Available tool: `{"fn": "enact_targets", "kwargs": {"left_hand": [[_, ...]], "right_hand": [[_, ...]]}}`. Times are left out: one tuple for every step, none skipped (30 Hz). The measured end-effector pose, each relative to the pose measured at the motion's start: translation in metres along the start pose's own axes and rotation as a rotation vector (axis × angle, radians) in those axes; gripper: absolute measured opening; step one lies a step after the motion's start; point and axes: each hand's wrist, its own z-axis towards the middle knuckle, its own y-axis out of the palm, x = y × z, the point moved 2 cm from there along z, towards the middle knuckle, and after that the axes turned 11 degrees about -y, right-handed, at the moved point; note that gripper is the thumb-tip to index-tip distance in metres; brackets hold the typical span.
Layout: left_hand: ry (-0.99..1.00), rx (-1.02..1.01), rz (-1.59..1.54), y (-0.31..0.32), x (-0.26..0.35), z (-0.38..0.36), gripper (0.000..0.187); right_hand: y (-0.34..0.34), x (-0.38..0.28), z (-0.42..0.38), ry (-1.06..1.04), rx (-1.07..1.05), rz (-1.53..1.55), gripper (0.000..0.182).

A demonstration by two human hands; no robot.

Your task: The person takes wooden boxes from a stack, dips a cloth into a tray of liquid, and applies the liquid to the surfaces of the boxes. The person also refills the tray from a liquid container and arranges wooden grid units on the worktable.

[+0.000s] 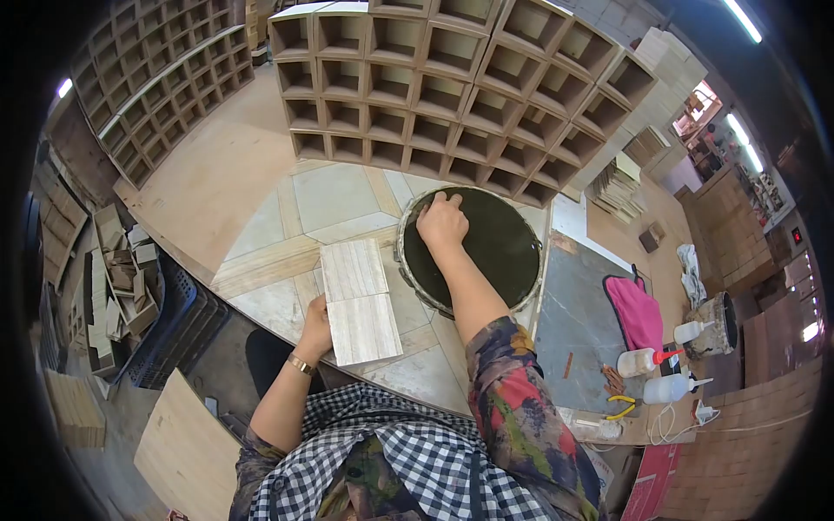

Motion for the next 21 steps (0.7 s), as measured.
{"fn": "enact_targets", "kwargs": {"left_hand": [[0.001,0.003,0.011,-0.001,0.000,0.001,0.021],[0.001,0.006,0.021,-0.001,0.000,0.001,0.021],[-0.004,0.005,0.029,-0.001,-0.001,0.001,0.021],[-0.003,0.009,0.033,0.000,0.000,0.000,0.021],[0.000,0.013,0.038,-0.001,0.004,-0.001,0.021],[0.006,0.018,0.042,-0.001,0.005,-0.001,0.020],[0.015,0.022,0.041,-0.002,0.003,0.001,0.020],[0.023,0.028,0.037,-0.001,-0.001,0.002,0.020],[0.030,0.033,0.035,-0.002,-0.004,0.002,0.020],[0.019,0.021,0.026,-0.002,-0.006,0.000,0.020],[0.009,0.009,0.015,-0.003,-0.003,-0.003,0.020],[0.000,-0.002,0.004,-0.004,0.000,-0.006,0.020],[0.002,-0.013,-0.003,-0.006,0.003,-0.009,0.019],[0.002,-0.024,-0.007,-0.009,0.007,-0.012,0.019],[-0.002,-0.034,-0.010,-0.013,0.007,-0.015,0.019],[-0.027,-0.018,0.023,-0.014,-0.003,-0.012,0.020],[-0.013,-0.008,0.023,-0.014,-0.003,-0.013,0.019],[0.001,0.004,0.024,-0.012,-0.001,-0.013,0.019],[0.016,0.017,0.027,-0.011,0.001,-0.013,0.019],[-0.018,0.021,0.041,-0.011,-0.003,-0.012,0.020],[-0.008,0.016,-0.011,-0.010,-0.004,-0.012,0.020]], "right_hand": [[0.002,-0.002,0.000,0.015,-0.021,-0.025,0.038],[0.001,0.000,0.001,0.018,-0.043,-0.033,0.037],[0.000,0.004,0.003,0.025,-0.045,-0.005,0.036],[-0.002,0.009,0.006,0.034,-0.047,0.021,0.034],[-0.004,0.015,0.009,0.042,-0.047,0.047,0.033],[-0.012,0.019,0.012,0.123,0.003,0.194,0.035],[-0.020,0.024,0.012,0.238,0.009,0.328,0.032],[-0.023,0.030,0.013,0.275,0.041,0.626,0.028],[-0.025,0.033,0.013,0.311,0.072,0.925,0.024],[-0.028,0.039,0.007,0.354,0.088,1.243,0.017],[-0.050,0.025,-0.003,0.418,0.036,1.421,0.014],[-0.071,0.010,-0.013,0.497,0.016,1.546,0.013],[-0.086,-0.002,-0.024,0.579,-0.005,1.670,0.013],[-0.094,-0.007,-0.034,0.544,-0.060,1.726,0.012],[-0.100,-0.011,-0.044,0.513,-0.119,1.783,0.012],[-0.103,-0.016,-0.054,0.481,-0.182,1.842,0.011],[-0.106,-0.022,-0.064,0.415,-0.234,1.817,0.011],[-0.107,-0.029,-0.073,0.346,-0.287,1.792,0.011],[-0.109,-0.037,-0.083,0.275,-0.339,1.769,0.011],[-0.113,-0.047,-0.095,0.097,-0.297,1.600,0.014],[-0.117,-0.059,-0.109,-0.074,-0.255,1.426,0.017]]}}
